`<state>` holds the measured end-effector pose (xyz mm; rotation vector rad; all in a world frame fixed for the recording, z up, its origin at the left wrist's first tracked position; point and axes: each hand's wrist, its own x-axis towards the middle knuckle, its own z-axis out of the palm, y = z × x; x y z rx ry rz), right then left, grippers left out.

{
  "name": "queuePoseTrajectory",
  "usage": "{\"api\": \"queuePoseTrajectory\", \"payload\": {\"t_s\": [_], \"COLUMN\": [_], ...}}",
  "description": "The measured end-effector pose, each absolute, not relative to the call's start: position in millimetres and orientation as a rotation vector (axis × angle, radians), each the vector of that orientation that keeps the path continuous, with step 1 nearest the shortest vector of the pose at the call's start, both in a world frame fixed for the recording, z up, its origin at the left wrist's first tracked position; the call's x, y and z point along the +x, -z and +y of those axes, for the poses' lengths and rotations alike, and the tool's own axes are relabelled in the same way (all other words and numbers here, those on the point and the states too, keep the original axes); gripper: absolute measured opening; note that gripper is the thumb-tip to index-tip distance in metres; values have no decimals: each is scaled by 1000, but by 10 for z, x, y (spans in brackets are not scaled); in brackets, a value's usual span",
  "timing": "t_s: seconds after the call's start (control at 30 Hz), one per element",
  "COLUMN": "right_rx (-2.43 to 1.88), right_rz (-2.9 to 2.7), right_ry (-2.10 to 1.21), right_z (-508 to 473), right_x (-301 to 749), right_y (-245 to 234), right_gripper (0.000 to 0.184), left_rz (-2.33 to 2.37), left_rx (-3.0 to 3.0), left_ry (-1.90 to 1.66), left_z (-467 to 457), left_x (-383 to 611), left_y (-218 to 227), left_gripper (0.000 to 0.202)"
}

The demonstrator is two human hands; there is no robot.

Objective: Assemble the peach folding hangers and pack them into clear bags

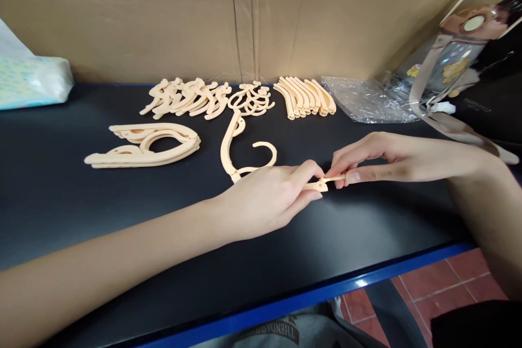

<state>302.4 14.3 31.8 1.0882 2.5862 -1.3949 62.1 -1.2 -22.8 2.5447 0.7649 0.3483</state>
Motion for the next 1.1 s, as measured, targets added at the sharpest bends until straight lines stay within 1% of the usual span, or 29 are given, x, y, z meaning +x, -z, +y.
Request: {"api": "queuePoseTrajectory", "payload": {"t_s": [0.23,0.5,0.73,0.87,0.93,1.03,1.1], "right_rx": [1113,1043,1108,1077,1038,1004,998], "right_rz": [2508,2517,2541,2668,2737,2815,2876], "right_ry": [1480,1523,1564,1409,1285,1108,981], "right_z": [131,121,81,71,75,91,105], "right_x": [3005,2979,2975,2992,3003,3023,3035], "right_y": [-286,-245,-244,-259,-264,-259,-247], "right_gripper": [32,30,29,27,24,23,24], "left_rz": [729,674,727,794,782,719,805], "left_rx": [2566,2560,2506,2514,2641,2869,2888], "left_ry": [-309,-315,-330,-342,-379,-522,-645], "left_z": [-13,-8,12,-16,-32,-46,-43], "left_x": [635,629,629,632,636,634,626], "left_y": [214,218,232,232,236,244,251], "left_gripper": [16,17,17,19,21,30,33]}}
